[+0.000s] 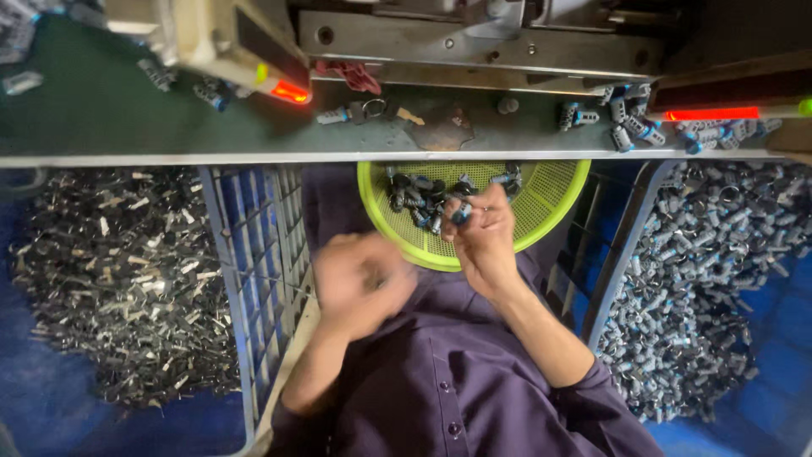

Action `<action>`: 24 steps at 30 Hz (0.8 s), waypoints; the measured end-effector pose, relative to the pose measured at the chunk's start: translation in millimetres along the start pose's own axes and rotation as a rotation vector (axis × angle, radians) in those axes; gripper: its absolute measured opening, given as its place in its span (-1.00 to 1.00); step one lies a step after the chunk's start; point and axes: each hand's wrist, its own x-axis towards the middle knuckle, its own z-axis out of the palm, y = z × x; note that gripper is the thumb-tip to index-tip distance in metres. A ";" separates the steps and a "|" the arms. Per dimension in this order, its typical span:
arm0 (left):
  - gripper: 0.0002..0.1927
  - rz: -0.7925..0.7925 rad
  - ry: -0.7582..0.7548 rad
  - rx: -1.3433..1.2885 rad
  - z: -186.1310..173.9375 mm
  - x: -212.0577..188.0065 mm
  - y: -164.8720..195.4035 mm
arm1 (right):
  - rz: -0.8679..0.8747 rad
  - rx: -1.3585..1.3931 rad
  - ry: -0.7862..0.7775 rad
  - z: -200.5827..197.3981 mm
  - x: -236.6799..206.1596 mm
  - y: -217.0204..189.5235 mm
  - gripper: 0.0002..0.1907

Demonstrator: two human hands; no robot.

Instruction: The person repeatedly picks small cylindrical components from a green basket, inserts them into a machine slot, and collects the processed parts. They occasionally transfer components between the basket and a nearby blue bin, maintaining a steady assembly rhythm.

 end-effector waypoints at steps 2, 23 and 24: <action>-0.82 0.248 0.031 -0.390 -21.1 -6.3 17.7 | 0.097 0.212 0.016 7.8 -1.2 -8.8 -0.66; -0.78 0.034 -0.621 1.156 51.0 8.8 -154.1 | -1.265 -1.323 -0.414 118.4 130.1 -149.1 -0.74; -0.82 0.089 -0.633 1.188 55.2 8.3 -158.5 | -1.295 -1.325 -0.453 110.9 131.0 -148.4 -0.75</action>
